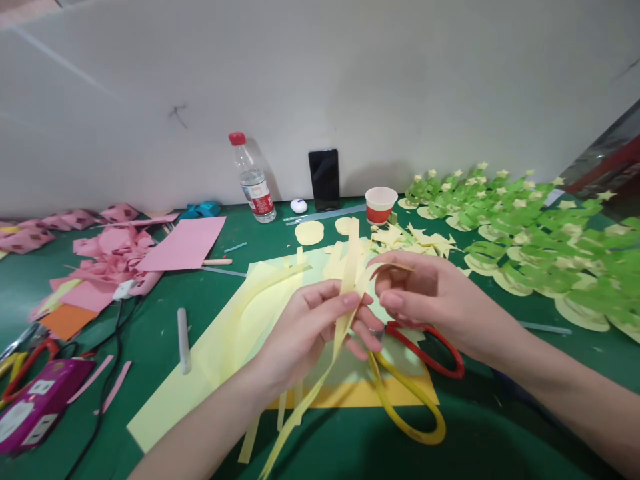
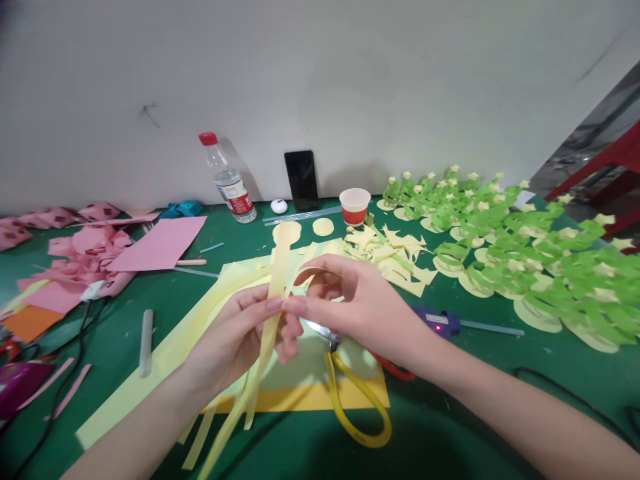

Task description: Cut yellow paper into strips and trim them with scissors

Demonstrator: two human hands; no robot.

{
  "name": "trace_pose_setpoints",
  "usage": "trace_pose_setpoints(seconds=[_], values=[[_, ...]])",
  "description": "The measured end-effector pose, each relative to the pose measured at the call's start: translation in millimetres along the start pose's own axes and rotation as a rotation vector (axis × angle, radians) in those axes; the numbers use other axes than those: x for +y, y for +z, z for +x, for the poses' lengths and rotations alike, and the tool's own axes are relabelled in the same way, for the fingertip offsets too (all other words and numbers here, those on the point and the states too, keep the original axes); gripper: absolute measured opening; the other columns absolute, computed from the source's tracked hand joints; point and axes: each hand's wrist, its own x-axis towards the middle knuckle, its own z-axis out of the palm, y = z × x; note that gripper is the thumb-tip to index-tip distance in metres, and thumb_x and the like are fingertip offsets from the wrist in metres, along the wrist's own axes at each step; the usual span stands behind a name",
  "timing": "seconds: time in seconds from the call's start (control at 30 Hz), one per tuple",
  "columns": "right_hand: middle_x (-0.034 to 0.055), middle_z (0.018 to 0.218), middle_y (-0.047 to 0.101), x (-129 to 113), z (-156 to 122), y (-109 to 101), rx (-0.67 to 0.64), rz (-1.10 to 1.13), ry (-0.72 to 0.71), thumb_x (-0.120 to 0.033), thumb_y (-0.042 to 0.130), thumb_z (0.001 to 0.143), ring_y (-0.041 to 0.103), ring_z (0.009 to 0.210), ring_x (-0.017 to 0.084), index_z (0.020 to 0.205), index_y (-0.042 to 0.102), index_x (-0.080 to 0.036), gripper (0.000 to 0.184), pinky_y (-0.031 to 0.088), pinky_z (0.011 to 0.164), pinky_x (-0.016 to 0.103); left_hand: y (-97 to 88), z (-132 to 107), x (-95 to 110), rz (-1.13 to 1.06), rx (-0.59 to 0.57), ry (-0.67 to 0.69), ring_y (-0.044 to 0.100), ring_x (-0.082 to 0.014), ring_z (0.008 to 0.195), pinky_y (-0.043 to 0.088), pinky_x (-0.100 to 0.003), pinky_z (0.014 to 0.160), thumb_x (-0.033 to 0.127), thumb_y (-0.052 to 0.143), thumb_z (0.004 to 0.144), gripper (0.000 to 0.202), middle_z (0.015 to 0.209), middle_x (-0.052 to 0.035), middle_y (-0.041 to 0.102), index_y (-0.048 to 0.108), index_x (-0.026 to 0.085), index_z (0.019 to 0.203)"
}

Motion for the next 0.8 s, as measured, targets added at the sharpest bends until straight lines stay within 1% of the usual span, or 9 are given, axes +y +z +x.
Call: trace_pose_setpoints(seconds=[0.07,0.17,0.33,0.43,0.5,0.53,0.6,0.73,0.8], values=[[-0.0045,0.054,0.049,0,0,2,0.006,-0.016,0.009,-0.031,0.069,0.061,0.043,0.047,0.007,0.070,0.054,-0.018,0.022,0.030,0.038,0.018,0.8,1,-2,0.022,0.028,-0.004,0.061,-0.0119,0.051,0.046,-0.017,0.045,0.026,0.068,0.068,0.014,0.056,-0.0020,0.064,0.064,0.013,0.063],[-0.0054,0.047,0.048,1,0,3,-0.021,0.024,0.039,-0.025,0.066,0.066,0.041,0.043,0.006,0.057,0.050,-0.017,0.020,0.029,0.038,0.017,0.6,1,-5,0.073,0.047,0.017,0.063,-0.0131,0.055,0.047,-0.018,0.048,0.026,0.066,0.069,0.013,0.060,-0.0038,0.067,0.067,0.014,0.064],[-0.0070,0.046,0.048,5,3,0,0.040,0.247,0.178,-0.020,0.069,0.060,0.039,0.039,0.003,0.057,0.055,-0.017,0.015,0.029,0.038,0.016,-1.6,0,-9,0.279,0.101,0.089,0.064,-0.0145,0.063,0.049,-0.023,0.065,0.025,0.063,0.073,0.013,0.065,-0.0036,0.070,0.071,0.017,0.066],[-0.0085,0.044,0.040,6,7,-4,0.133,0.227,0.136,-0.020,0.070,0.058,0.031,0.037,0.002,0.056,0.055,-0.017,0.016,0.025,0.037,0.016,1.1,-3,-11,0.472,0.153,0.092,0.064,-0.0180,0.067,0.049,-0.024,0.062,0.023,0.064,0.071,0.012,0.067,-0.0049,0.071,0.072,0.018,0.064],[-0.0080,0.044,0.038,5,12,-8,0.196,0.185,0.068,-0.022,0.068,0.062,0.029,0.039,0.003,0.056,0.054,-0.017,0.016,0.023,0.037,0.017,5.1,-6,-14,0.567,0.127,0.062,0.064,-0.0198,0.066,0.049,-0.026,0.060,0.024,0.064,0.071,0.011,0.069,-0.0052,0.072,0.073,0.018,0.068],[-0.0075,0.046,0.037,4,14,-11,0.228,0.168,0.039,-0.023,0.066,0.064,0.030,0.040,0.003,0.056,0.054,-0.017,0.016,0.024,0.037,0.018,7.5,-8,-17,0.614,0.088,0.044,0.064,-0.0199,0.064,0.048,-0.026,0.058,0.026,0.063,0.072,0.013,0.069,-0.0051,0.072,0.074,0.018,0.071],[-0.0068,0.048,0.036,2,17,-16,0.301,0.150,-0.004,-0.023,0.061,0.069,0.029,0.042,0.004,0.058,0.053,-0.017,0.016,0.024,0.038,0.018,12.1,-12,-23,0.712,-0.053,0.023,0.063,-0.0188,0.061,0.046,-0.025,0.053,0.029,0.059,0.076,0.018,0.070,-0.0051,0.071,0.074,0.018,0.077],[-0.0064,0.049,0.033,-1,19,-24,0.394,0.147,-0.006,-0.021,0.056,0.072,0.027,0.041,0.004,0.058,0.050,-0.018,0.016,0.023,0.038,0.019,14.9,-18,-42,0.885,-0.447,0.043,0.063,-0.0184,0.064,0.043,-0.023,0.056,0.021,0.051,0.081,0.023,0.076,-0.0081,0.071,0.072,0.015,0.086],[-0.0062,0.049,0.033,-2,18,-26,0.385,0.149,-0.003,-0.020,0.056,0.073,0.028,0.041,0.005,0.057,0.050,-0.018,0.017,0.023,0.038,0.019,11.7,-21,-53,0.888,-0.508,0.071,0.062,-0.0173,0.060,0.042,-0.021,0.055,0.018,0.056,0.077,0.018,0.069,-0.0054,0.071,0.073,0.018,0.079]])
